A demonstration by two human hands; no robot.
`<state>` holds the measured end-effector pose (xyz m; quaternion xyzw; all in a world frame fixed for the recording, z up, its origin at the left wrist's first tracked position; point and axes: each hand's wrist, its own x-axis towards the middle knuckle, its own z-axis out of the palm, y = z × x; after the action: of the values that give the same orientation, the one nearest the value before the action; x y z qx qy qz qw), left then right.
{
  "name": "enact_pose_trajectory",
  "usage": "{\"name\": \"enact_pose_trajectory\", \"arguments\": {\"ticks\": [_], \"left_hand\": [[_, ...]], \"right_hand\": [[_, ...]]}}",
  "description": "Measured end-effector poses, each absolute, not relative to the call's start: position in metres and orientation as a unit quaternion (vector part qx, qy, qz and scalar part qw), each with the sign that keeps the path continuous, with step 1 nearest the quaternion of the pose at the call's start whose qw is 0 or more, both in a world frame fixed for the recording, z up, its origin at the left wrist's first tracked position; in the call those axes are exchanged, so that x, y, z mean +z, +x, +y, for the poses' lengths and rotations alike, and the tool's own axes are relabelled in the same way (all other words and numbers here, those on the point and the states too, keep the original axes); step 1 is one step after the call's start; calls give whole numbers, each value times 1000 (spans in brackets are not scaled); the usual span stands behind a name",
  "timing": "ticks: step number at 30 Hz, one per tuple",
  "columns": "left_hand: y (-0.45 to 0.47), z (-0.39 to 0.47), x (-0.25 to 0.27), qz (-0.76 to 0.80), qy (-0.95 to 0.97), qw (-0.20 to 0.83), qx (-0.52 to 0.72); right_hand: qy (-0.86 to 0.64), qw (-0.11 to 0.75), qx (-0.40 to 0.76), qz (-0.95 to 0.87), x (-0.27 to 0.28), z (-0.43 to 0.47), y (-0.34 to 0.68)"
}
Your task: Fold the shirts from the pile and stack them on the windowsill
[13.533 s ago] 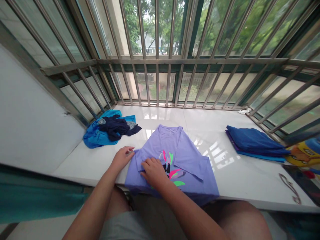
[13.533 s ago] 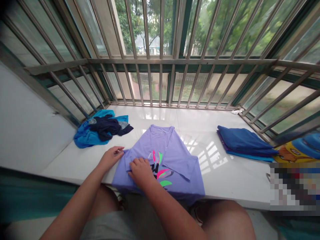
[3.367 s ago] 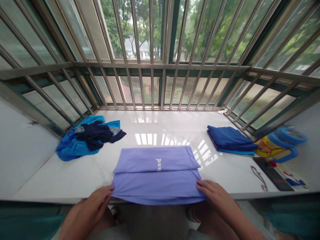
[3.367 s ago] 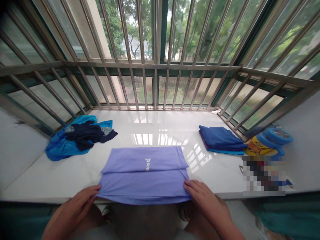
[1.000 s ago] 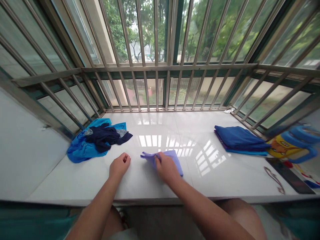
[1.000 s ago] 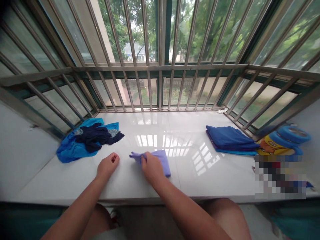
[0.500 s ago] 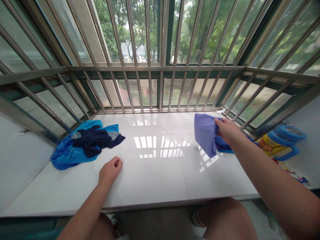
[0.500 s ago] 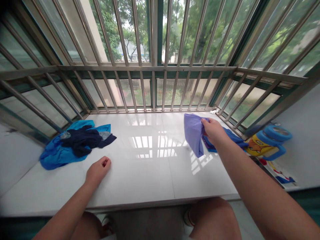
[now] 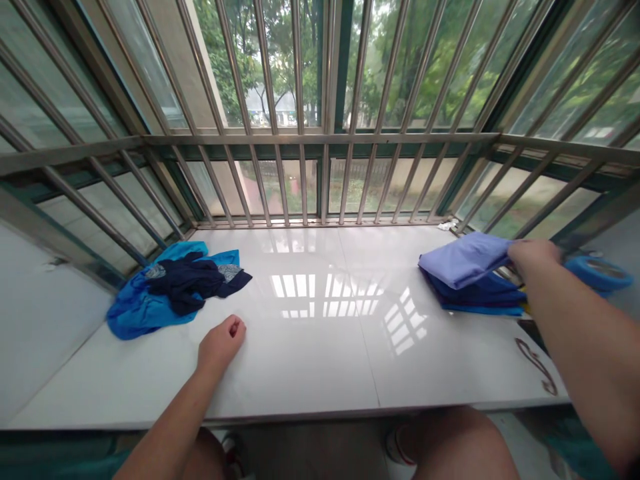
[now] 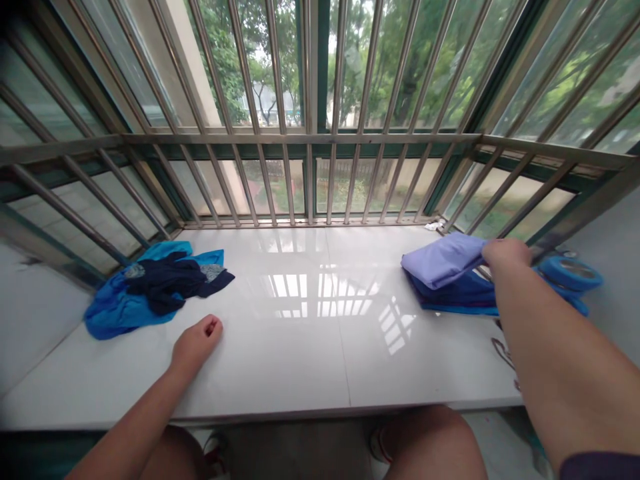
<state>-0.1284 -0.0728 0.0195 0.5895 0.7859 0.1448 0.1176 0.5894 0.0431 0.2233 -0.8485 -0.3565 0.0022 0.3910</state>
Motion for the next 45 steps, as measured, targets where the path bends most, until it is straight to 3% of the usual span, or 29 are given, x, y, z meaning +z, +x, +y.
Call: {"name": "enact_pose_trajectory", "arguments": {"ticks": [6, 12, 16, 21, 33, 36, 42, 45], "left_hand": [[-128, -73, 19, 788, 591, 112, 133], [-128, -72, 18, 785, 593, 109, 143], [-127, -73, 20, 784, 593, 110, 148], [-126, -73, 21, 786, 589, 114, 148], [-125, -68, 20, 778, 605, 96, 140], [-143, -50, 39, 769, 618, 85, 138], [-216, -9, 98, 832, 525, -32, 175], [-236, 4, 112, 868, 477, 6, 139]], "right_hand": [[-923, 211, -28, -321, 198, 43, 589], [-823, 139, -76, -545, 147, 45, 527], [-733, 42, -114, -669, 90, 8, 451], [-694, -61, -28, -717, 19, -69, 350], [-768, 44, -18, -638, -2, -119, 282], [-770, 48, -21, -636, -1, -118, 280], [-773, 47, -20, -632, 6, -118, 275], [-776, 46, -15, -629, 7, -118, 276]]}}
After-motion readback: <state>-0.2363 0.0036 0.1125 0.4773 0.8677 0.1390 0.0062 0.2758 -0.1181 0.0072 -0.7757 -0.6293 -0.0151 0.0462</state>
